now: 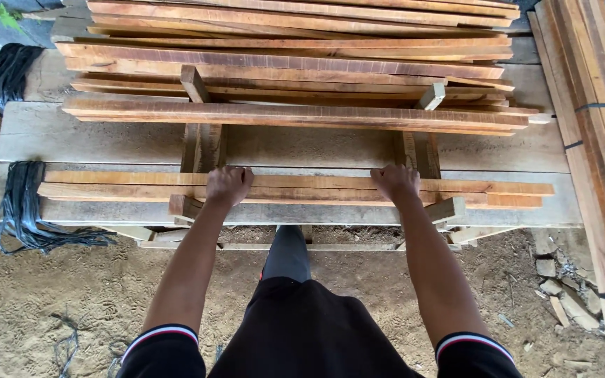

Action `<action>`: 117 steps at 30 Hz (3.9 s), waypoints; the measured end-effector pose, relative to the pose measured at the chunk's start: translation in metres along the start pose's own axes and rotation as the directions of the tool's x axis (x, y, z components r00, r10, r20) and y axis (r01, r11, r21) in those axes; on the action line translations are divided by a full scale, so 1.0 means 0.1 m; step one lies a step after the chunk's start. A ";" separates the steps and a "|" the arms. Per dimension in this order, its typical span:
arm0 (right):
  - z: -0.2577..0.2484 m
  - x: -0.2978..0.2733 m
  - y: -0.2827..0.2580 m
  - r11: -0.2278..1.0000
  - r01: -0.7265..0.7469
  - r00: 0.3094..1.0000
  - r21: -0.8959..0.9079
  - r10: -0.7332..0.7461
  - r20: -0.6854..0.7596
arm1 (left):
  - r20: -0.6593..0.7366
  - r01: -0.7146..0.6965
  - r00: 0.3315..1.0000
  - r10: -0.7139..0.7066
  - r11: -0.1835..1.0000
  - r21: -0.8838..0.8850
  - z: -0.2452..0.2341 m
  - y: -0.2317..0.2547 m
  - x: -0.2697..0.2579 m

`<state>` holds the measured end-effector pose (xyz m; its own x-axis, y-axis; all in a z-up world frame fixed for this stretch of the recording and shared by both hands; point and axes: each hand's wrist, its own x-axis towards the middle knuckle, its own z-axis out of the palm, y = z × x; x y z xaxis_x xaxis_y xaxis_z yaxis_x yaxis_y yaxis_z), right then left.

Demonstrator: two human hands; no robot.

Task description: Organizing and bundling thin wooden strips using rubber bands.

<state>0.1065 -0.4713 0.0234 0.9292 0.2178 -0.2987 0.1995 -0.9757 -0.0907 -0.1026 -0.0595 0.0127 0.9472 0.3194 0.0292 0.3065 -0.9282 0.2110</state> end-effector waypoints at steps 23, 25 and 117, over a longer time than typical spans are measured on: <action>-0.23 -0.32 -0.19 0.997 -0.029 0.995 0.066 0.022 0.101 | 0.221 0.274 0.930 -0.296 0.954 0.122 0.16 0.06 0.33; -0.21 -0.23 -0.10 0.991 -0.032 0.997 0.131 0.023 0.071 | 0.213 0.273 0.931 -0.296 0.953 0.130 0.15 0.12 0.38; -0.97 1.51 -0.50 0.964 0.261 0.941 0.045 -0.265 0.212 | 0.483 -0.024 0.875 0.022 1.000 -0.001 -0.39 -0.11 2.17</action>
<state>0.2667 -0.3921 0.0751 0.7554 0.4685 -0.4581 0.4213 -0.8828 -0.2080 0.0963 0.0273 0.0546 0.8812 0.1672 -0.4422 0.2834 -0.9355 0.2110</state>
